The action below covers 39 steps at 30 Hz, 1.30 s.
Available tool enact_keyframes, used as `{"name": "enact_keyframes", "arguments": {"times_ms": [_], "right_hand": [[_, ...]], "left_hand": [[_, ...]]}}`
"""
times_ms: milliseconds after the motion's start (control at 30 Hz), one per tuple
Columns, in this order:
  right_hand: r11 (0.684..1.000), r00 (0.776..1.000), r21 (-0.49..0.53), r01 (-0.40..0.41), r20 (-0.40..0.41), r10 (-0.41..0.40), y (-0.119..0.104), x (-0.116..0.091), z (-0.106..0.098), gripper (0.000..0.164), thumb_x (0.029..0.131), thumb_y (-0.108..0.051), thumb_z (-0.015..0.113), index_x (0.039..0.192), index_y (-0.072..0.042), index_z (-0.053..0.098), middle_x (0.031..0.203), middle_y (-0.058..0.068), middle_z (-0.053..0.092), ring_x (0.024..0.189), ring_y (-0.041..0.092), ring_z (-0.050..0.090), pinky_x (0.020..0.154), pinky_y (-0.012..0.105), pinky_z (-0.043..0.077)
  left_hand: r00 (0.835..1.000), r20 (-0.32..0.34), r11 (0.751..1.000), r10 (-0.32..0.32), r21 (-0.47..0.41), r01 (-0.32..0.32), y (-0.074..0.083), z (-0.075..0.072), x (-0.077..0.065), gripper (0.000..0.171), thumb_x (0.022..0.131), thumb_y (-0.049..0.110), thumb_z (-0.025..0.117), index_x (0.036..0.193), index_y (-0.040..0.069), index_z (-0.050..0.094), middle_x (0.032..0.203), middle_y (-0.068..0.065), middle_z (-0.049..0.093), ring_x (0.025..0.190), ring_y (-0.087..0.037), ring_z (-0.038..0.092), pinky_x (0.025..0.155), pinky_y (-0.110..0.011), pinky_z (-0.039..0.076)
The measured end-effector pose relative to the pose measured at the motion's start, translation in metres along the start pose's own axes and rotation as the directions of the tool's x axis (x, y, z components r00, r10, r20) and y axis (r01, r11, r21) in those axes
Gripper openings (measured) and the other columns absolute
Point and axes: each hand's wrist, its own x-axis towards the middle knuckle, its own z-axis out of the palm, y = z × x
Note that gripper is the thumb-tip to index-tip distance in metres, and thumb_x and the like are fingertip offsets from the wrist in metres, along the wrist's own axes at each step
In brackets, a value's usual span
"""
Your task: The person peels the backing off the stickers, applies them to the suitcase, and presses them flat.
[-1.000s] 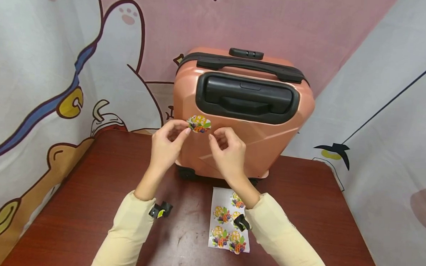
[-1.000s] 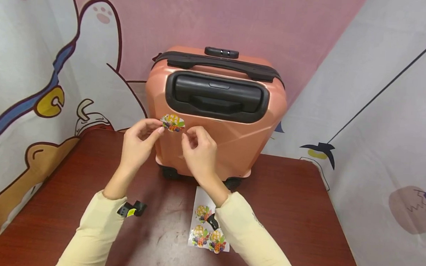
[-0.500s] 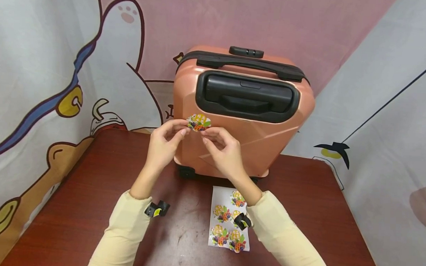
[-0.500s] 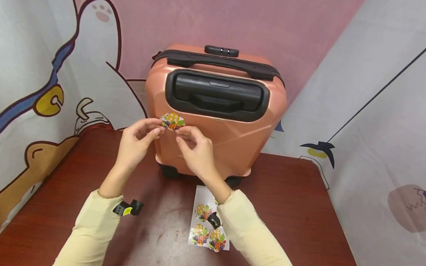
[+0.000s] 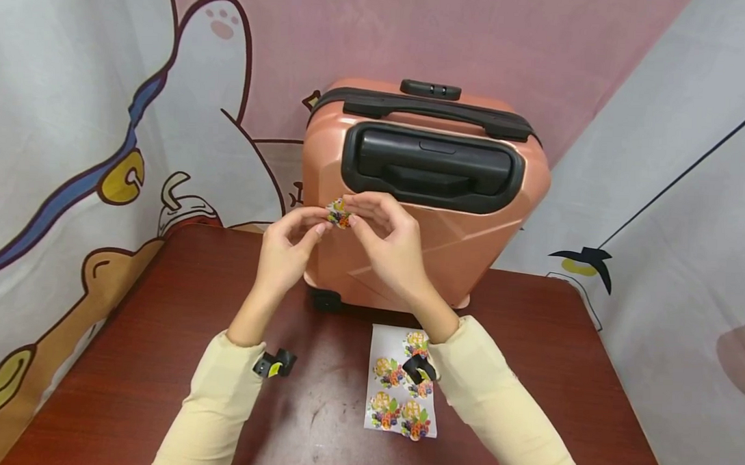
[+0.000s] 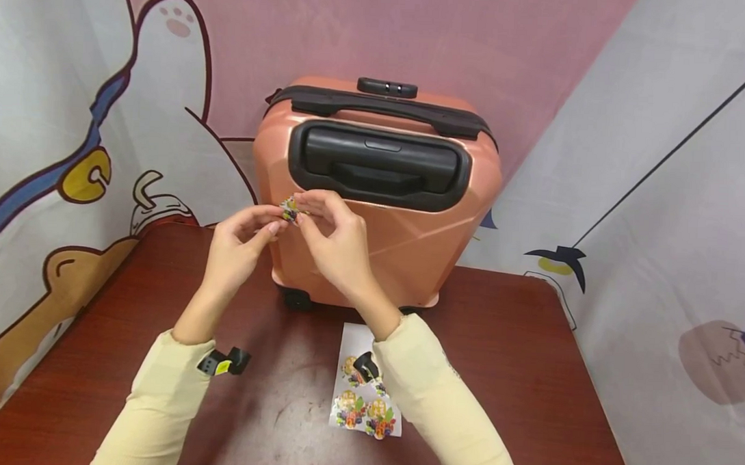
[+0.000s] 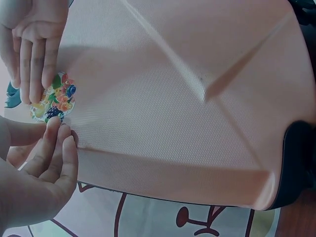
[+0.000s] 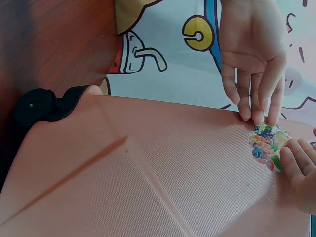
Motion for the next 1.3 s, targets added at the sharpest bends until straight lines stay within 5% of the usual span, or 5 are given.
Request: {"name": "enact_keyframes", "arguments": {"times_ms": [433,633,867,1133,1300], "right_hand": [[0.990,0.990,-0.049,-0.136,0.041,0.138,0.019,-0.024,0.004,0.021,0.083,0.009,0.058,0.103,0.009,0.057,0.103,0.021,0.064,0.096,0.027,0.061,0.085,0.033,0.048],[0.996,0.996,-0.029,-0.084,0.032,0.085,-0.009,-0.010,0.004,0.021,0.083,0.014,0.053,0.103,0.014,0.055,0.104,0.026,0.061,0.098,0.034,0.059,0.086,0.037,0.047],[1.000,0.999,-0.003,0.003,0.031,-0.003,0.000,0.002,0.004,0.023,0.085,0.010,0.053,0.107,0.007,0.056,0.109,0.017,0.063,0.102,0.021,0.059,0.086,0.030,0.046],[0.986,0.984,-0.030,-0.163,0.070,0.165,0.010,-0.019,0.006,0.022,0.084,0.012,0.053,0.106,0.010,0.056,0.106,0.021,0.063,0.101,0.028,0.059,0.076,0.039,0.051],[0.988,0.986,-0.043,-0.150,0.069,0.153,0.005,-0.021,0.007,0.021,0.083,0.014,0.053,0.104,0.013,0.055,0.104,0.025,0.062,0.100,0.033,0.059,0.081,0.044,0.048]], "left_hand": [[1.000,0.015,1.000,0.012,0.020,-0.012,0.001,-0.001,0.000,0.017,0.087,-0.003,0.057,0.103,-0.004,0.063,0.089,-0.017,0.066,0.081,-0.026,0.061,0.072,-0.021,0.048],[1.000,0.018,1.000,0.017,0.003,-0.017,0.000,-0.001,0.001,0.017,0.087,-0.003,0.057,0.102,-0.005,0.063,0.089,-0.017,0.066,0.082,-0.023,0.061,0.072,-0.022,0.048],[1.000,0.019,1.000,0.016,0.002,-0.016,-0.001,-0.001,0.001,0.017,0.086,-0.005,0.057,0.102,-0.005,0.063,0.088,-0.017,0.066,0.081,-0.023,0.061,0.072,-0.022,0.048],[1.000,0.020,0.999,0.023,0.034,-0.023,-0.003,-0.002,0.001,0.017,0.086,-0.004,0.057,0.103,-0.003,0.063,0.088,-0.015,0.066,0.081,-0.021,0.061,0.073,-0.023,0.048],[1.000,0.020,0.999,0.018,0.037,-0.019,-0.002,-0.002,0.001,0.018,0.086,-0.004,0.057,0.103,-0.003,0.063,0.088,-0.015,0.066,0.082,-0.019,0.061,0.074,-0.024,0.047]]}}
